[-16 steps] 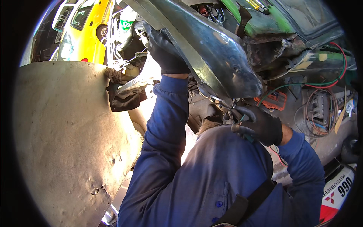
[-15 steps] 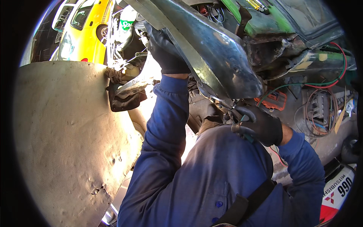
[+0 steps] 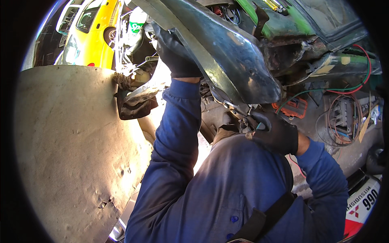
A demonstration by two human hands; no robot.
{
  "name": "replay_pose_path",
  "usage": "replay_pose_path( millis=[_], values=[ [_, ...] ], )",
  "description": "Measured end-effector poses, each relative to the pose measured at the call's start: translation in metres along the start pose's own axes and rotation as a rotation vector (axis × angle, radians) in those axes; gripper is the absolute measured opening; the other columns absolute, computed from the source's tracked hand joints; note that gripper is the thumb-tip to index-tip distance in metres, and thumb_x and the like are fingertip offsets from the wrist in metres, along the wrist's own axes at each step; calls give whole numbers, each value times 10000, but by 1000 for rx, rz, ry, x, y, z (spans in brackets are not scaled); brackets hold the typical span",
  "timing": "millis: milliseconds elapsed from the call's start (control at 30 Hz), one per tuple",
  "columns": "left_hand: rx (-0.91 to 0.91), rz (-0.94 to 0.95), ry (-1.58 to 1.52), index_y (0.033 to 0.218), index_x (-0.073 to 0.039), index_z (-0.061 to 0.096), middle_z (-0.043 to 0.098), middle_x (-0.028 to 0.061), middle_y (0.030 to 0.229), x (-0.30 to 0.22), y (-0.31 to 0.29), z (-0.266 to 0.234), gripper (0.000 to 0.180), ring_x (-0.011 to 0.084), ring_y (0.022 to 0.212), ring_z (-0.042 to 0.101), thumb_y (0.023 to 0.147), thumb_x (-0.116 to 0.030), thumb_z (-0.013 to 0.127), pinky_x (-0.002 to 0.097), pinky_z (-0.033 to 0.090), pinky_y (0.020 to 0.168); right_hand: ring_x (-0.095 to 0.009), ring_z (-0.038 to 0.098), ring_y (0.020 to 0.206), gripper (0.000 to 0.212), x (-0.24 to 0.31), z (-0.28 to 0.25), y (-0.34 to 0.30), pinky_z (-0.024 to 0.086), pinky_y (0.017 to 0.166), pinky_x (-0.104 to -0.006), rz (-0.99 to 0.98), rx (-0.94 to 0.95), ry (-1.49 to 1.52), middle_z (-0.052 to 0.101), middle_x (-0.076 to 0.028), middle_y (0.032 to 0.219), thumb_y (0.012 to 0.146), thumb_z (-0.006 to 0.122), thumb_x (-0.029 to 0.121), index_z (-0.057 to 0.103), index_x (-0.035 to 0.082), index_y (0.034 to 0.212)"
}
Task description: The person uses an angle grinder to cut a metal panel, then switches to tin snips to trim the edges. The person holds the panel with one hand while operating the tools with the other, producing sparks during grinding.
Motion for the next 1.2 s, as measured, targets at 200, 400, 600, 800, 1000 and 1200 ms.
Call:
replay_pose_path(
  millis=[200,400,600,800,1000,1200],
  values=[
    [-27,71,109,1348,-21,592,720,154,1237,-13,2,0,323,283,1045,741,1103,-227,549,378,633,871,-143,615,921,452,11,-5,-1,521,821,-341,29,67,-14,707,-138,1038,976,726,237,631,-71,1293],
    [-57,168,259,1314,-11,616,668,212,1232,-12,-2,-4,492,424,1100,690,922,-263,771,483,572,923,-225,665,921,459,-9,9,6,539,845,-387,-53,-11,-77,714,-181,1031,953,735,298,668,-48,1247],
    [-8,164,394,1283,-5,630,679,186,1230,21,-4,-18,414,385,1100,697,953,-225,746,463,575,941,-311,713,1049,497,7,-3,-4,565,919,-417,-36,80,-272,718,-235,1099,950,716,323,639,-28,1292],
    [66,-52,12,1302,-16,645,730,146,1137,54,-4,-47,316,308,1048,722,1058,-216,630,397,597,918,-302,711,1056,522,37,-40,-55,573,913,-443,-285,-329,-372,699,-222,1157,962,746,278,591,-2,1374],
    [147,46,38,1312,-17,636,742,143,1155,59,-19,-38,319,264,952,758,1103,-247,567,382,653,810,-253,719,992,548,28,-67,-40,592,832,-384,-558,-538,-596,657,-171,1272,985,766,187,544,6,1452],
    [347,-345,-389,1433,-13,574,725,179,1243,64,-45,-1,480,305,1028,765,1140,-376,462,431,667,881,-140,658,907,668,20,-38,-5,562,739,-292,-449,-416,-227,627,-84,1131,922,850,175,525,3,1480]
  ],
)
Point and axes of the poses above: each hand's wrist, its own y-axis towards the middle knuckle, its own z-axis out of the palm, x = y × z, the point moved 3 cm from there along y, towards the middle knuckle
